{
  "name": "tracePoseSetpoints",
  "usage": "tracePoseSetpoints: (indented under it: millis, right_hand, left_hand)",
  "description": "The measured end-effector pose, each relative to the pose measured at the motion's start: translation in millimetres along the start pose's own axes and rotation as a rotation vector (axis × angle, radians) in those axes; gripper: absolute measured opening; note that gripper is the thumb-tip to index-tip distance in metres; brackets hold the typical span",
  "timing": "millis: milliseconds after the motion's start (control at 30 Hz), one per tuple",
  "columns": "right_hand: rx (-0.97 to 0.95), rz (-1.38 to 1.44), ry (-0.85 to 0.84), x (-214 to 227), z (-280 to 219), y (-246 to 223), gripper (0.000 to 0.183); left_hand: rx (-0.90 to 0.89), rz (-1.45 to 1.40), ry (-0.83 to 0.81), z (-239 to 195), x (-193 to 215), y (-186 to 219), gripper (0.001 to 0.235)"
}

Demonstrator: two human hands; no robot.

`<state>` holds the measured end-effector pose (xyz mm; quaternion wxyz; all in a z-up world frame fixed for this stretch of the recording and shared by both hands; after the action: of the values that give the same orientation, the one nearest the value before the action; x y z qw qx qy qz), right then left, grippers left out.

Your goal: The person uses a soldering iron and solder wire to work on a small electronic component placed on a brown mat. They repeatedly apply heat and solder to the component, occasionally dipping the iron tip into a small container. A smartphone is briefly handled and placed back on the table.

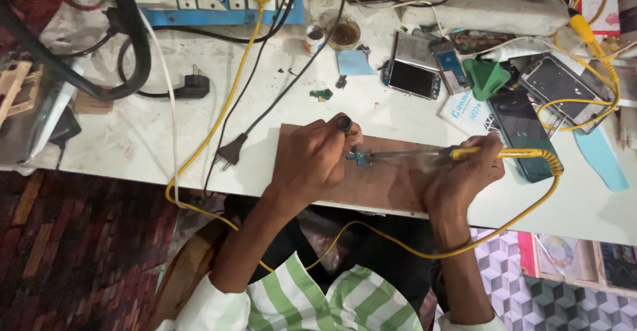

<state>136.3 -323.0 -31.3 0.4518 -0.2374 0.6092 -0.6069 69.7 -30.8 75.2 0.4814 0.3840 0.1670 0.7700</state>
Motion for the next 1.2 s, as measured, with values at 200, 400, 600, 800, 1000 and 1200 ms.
tracePoseSetpoints:
  millis: [200, 400, 600, 800, 1000, 1200]
  right_hand:
    - [-0.044, 0.046, 0.052, 7, -1, 2, 0.031]
    - [-0.061, 0.066, 0.052, 5, -1, -1, 0.030]
    - [-0.058, 0.024, 0.086, 6, -2, -2, 0.032]
    - [-0.057, -0.010, 0.108, 8, -2, -2, 0.031]
    - [-0.029, -0.029, 0.084, 8, 1, -1, 0.035]
    - [0.100, -0.052, 0.050, 7, 0, -12, 0.036]
  left_hand:
    - [-0.052, -0.001, 0.047, -3, 3, 3, 0.005]
    - [-0.036, -0.030, 0.015, -5, -3, -4, 0.008]
    - [-0.097, 0.040, 0.050, -8, -1, 3, 0.006]
    - [-0.026, -0.009, 0.003, -8, -7, -6, 0.006]
    - [-0.008, 0.005, 0.007, -9, -9, -10, 0.015]
    - [-0.027, 0.046, 0.019, -10, -10, -10, 0.016]
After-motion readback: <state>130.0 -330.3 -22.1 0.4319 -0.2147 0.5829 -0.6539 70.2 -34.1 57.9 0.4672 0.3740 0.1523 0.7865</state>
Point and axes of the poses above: each hand's wrist, its own z-axis towards the middle knuckle, its own x-axis out of the back of the hand, y = z × x, the point moved 10 cm from there along z, towards the middle knuckle, and after that the axes turned 6 degrees about -z, right-handed, at the moved point
